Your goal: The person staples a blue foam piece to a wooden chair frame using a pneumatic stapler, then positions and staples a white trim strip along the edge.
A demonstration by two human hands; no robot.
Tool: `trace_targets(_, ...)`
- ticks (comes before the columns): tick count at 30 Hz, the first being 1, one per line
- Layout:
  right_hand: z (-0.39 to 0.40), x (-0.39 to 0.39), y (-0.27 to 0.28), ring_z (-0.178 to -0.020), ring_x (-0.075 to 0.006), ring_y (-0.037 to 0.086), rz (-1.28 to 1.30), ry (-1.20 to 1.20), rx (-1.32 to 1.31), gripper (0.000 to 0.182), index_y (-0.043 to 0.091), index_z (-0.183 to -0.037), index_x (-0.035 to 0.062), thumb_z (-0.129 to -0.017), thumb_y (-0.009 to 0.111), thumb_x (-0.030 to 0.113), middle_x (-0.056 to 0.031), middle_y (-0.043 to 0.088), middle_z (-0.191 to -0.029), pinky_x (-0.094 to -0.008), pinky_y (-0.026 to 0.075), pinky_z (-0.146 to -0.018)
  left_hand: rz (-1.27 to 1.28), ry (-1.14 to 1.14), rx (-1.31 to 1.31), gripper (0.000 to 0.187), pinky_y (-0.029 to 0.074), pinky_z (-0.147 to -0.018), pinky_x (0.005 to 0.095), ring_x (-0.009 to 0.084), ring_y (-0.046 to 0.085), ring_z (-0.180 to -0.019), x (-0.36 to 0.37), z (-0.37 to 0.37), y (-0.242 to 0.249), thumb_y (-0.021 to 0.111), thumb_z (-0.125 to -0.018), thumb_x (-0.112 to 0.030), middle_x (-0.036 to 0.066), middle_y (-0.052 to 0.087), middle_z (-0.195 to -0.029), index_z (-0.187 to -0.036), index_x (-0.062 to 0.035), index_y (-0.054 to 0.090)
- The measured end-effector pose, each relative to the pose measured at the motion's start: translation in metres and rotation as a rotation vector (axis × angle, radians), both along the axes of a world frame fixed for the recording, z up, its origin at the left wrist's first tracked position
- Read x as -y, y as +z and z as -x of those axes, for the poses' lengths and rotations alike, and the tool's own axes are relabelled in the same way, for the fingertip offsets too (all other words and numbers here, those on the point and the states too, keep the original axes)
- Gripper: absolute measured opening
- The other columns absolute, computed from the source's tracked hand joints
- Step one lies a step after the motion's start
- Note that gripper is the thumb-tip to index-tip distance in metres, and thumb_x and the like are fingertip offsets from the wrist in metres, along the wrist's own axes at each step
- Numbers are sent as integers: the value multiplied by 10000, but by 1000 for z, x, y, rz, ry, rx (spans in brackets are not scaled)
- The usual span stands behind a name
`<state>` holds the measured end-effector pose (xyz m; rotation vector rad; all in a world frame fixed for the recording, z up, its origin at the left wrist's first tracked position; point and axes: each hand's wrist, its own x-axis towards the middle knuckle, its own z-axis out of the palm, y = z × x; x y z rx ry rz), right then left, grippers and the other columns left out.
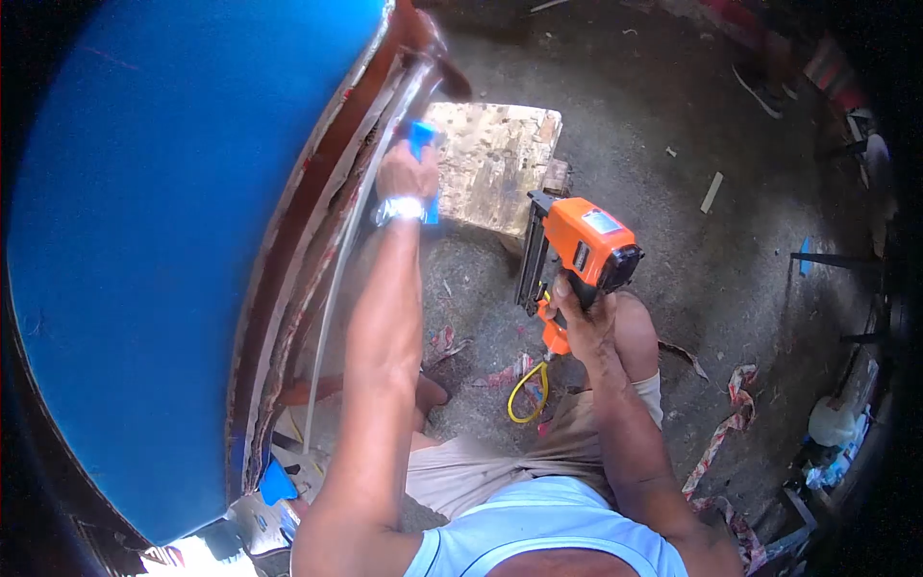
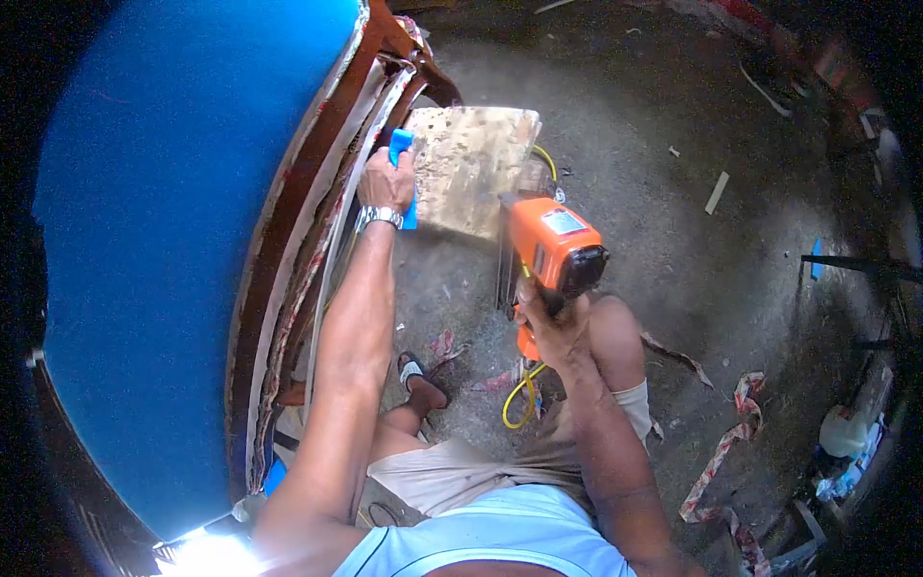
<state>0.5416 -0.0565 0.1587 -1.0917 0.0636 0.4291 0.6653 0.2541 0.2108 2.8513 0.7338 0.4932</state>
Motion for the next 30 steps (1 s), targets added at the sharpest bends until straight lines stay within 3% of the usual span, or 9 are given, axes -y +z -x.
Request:
trace_targets(1,-2,0,-4,-665,-103,630,-5,-22,41,331,615,-1083,12,-933,751,274,-24,645,-812,-275,522,-584,-161,-21,91,339,500,-896,536,441,640,-1029,11,6,-5,637,-887,-345,279,673,-996,-942,-11,659)
trace_targets(2,-2,-2,-9,-664,-101,630,-14,-34,75,335,615,-1078,13,-930,754,279,-24,646,-812,-275,523,-584,-296,-60,172,352,514,-897,515,412,611,-1086,21,13,-11,660,-888,-305,241,631,-1091,-1068,-7,610)
trace_targets(4,5,-5,-10,-656,-115,630,-7,-36,99,326,603,-1070,16,-939,744,280,-30,635,-798,-288,531,-592,-323,-131,261,487,462,-1019,491,398,572,-1177,31,12,-2,703,-852,-307,241,578,-1243,-1219,-16,569)
trace_targets(5,6,-5,-5,-649,-130,631,12,-36,93,315,591,-1065,18,-952,731,277,-36,623,-786,-301,537,-600,-233,-148,98,538,462,-1038,488,391,549,-1220,35,9,8,697,-858,-285,244,526,-1314,-1289,-15,519)
trace_targets(11,10,-5,0,-628,-133,637,62,-11,90,302,584,-1022,24,-978,696,301,-34,614,-726,-306,540,-594,-47,93,-243,421,543,-904,508,441,690,-1010,30,-36,35,642,-801,-351,301,695,-1083,-1000,7,739)
trace_targets(15,5,-5,5,-618,-131,637,120,-14,99,296,594,-988,28,-989,672,313,-21,606,-688,-303,537,-588,-12,5,-211,440,527,-935,503,442,672,-1055,11,-37,31,559,-842,-362,269,697,-1123,-1084,-37,730)
trace_targets(18,2,-3,3,-607,-108,620,115,3,23,333,598,-1034,26,-948,722,322,-15,619,-724,-292,515,-547,-87,-53,-146,357,544,-879,514,445,693,-951,-2,-40,15,575,-861,-338,266,718,-997,-969,-44,745)
trace_targets(22,0,-3,10,-621,-121,633,166,-1,-22,306,597,-993,29,-990,660,328,-14,600,-679,-310,545,-612,-176,-90,526,370,510,-789,569,472,669,-867,1,-28,-21,554,-876,-300,299,693,-922,-879,47,683)
trace_targets(30,0,-7,6,-611,-117,613,168,-25,0,329,579,-1056,26,-982,672,332,-24,605,-698,-303,534,-594,224,-205,309,324,492,-742,523,463,653,-807,-21,-15,-19,529,-873,-280,264,683,-823,-828,-5,695)
